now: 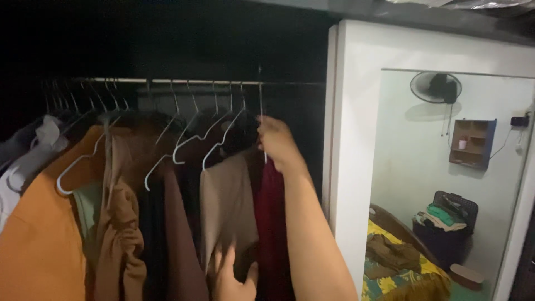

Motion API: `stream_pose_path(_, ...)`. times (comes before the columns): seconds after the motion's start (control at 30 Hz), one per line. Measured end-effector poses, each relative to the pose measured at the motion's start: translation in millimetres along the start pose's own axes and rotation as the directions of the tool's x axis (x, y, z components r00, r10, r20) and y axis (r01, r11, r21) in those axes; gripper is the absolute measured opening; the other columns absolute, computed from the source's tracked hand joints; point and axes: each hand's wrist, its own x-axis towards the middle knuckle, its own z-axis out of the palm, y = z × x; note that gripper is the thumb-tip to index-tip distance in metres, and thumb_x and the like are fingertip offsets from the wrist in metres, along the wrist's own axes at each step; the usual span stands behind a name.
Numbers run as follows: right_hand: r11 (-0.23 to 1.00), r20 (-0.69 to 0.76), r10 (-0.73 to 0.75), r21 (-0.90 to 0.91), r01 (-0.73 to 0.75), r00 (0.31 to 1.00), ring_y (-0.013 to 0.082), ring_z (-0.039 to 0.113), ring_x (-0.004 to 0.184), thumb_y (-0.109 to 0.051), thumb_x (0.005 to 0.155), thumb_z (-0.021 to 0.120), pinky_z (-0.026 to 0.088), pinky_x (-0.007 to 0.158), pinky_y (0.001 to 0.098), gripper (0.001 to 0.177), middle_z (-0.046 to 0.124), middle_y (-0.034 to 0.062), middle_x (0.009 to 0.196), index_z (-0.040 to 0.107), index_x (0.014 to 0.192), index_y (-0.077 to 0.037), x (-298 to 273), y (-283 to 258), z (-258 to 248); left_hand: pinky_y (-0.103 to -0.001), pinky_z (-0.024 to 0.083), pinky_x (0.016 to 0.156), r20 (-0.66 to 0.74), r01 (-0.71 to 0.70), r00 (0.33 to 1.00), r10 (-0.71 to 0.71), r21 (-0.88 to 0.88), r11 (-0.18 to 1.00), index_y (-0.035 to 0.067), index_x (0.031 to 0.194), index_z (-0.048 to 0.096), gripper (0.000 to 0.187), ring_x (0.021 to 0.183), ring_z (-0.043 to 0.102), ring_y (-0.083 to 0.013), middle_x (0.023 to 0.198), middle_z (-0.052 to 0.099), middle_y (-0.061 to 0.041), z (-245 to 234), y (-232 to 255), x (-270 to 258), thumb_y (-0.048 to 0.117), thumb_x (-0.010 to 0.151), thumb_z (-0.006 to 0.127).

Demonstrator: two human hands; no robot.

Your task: Organize clothes by retrieving items from a wardrobe and hanging them or placing them on a bed.

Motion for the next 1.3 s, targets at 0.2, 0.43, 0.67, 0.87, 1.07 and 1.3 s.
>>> stream_pose_path(0.2,0.999,-0.069,0.044,-0.009,-0.045,0.997,0.0182,0.055,0.072,-0.010,0.091,0.052,0.047,0.066,0.0339,0.045,0.067,0.0071,0.084,0.068,0.132,0.001,14,8,-6,-0.051,0.015,0.127,-0.021,-0.023,0.999,0.024,0.078,0.997,0.027,0.160,0.035,0.087,0.156,0.008,-0.0342,0.167,0.012,-0.012,-21,28,-24,0.025,0.085,0.078)
stream_pose_path(0.43,0.994,-0.109,0.100,0.049,-0.095,0.989,0.0174,0.053,0.070,-0.011,0.087,0.055,0.046,0.064,0.0334,0.043,0.063,0.0061,0.081,0.072,0.125,0.000,-21,-13,-8,-0.048,0.019,0.124,-0.031,-0.064,0.997,0.064,-0.022,0.998,0.018,0.158,0.036,0.080,0.156,0.010,-0.0332,0.167,0.012,-0.014,-28,27,-35,0.026,0.088,0.072)
stream_pose_path(0.67,1.000,-0.090,0.011,0.006,-0.011,0.996,0.0153,0.059,0.075,-0.014,0.091,0.055,0.050,0.072,0.0308,0.042,0.072,0.0055,0.090,0.075,0.126,0.000,-54,-17,-1,-0.050,0.021,0.121,-0.064,-0.142,0.988,0.139,-0.051,0.988,0.014,0.158,0.037,0.078,0.155,0.010,-0.0376,0.165,0.014,-0.022,-18,11,-41,0.026,0.089,0.071)
stream_pose_path(0.87,0.998,-0.102,0.003,0.057,0.003,0.995,0.0144,0.055,0.074,-0.008,0.095,0.057,0.053,0.070,0.0301,0.054,0.064,0.0087,0.091,0.053,0.149,-0.009,-43,0,1,-0.047,0.025,0.120,0.015,-0.098,0.995,0.101,-0.147,0.984,0.019,0.160,0.034,0.083,0.153,0.018,-0.0345,0.167,0.016,-0.019,-30,30,-62,0.023,0.086,0.070)
stream_pose_path(1.07,0.992,-0.206,0.032,-0.115,-0.057,0.978,0.0114,0.060,0.070,-0.013,0.096,0.056,0.055,0.067,0.0271,0.050,0.071,0.0097,0.093,0.056,0.145,-0.011,-69,-24,18,-0.041,0.039,0.112,0.023,-0.254,0.964,0.266,-0.231,0.939,0.010,0.146,0.047,0.065,0.136,0.048,-0.0275,0.145,0.050,-0.014,-27,28,-73,0.018,0.086,0.071)
stream_pose_path(1.3,0.961,-0.236,-0.236,-0.201,0.190,0.943,0.0187,0.068,0.109,-0.018,0.095,0.065,0.053,0.095,0.0329,0.042,0.072,0.0121,0.123,0.066,0.135,-0.004,-78,-4,11,-0.031,0.060,0.078,-0.153,-0.463,0.886,0.437,-0.277,0.842,0.004,0.111,0.073,0.023,0.085,0.075,-0.0174,0.102,0.075,-0.007,-32,38,-89,0.009,0.088,0.068)
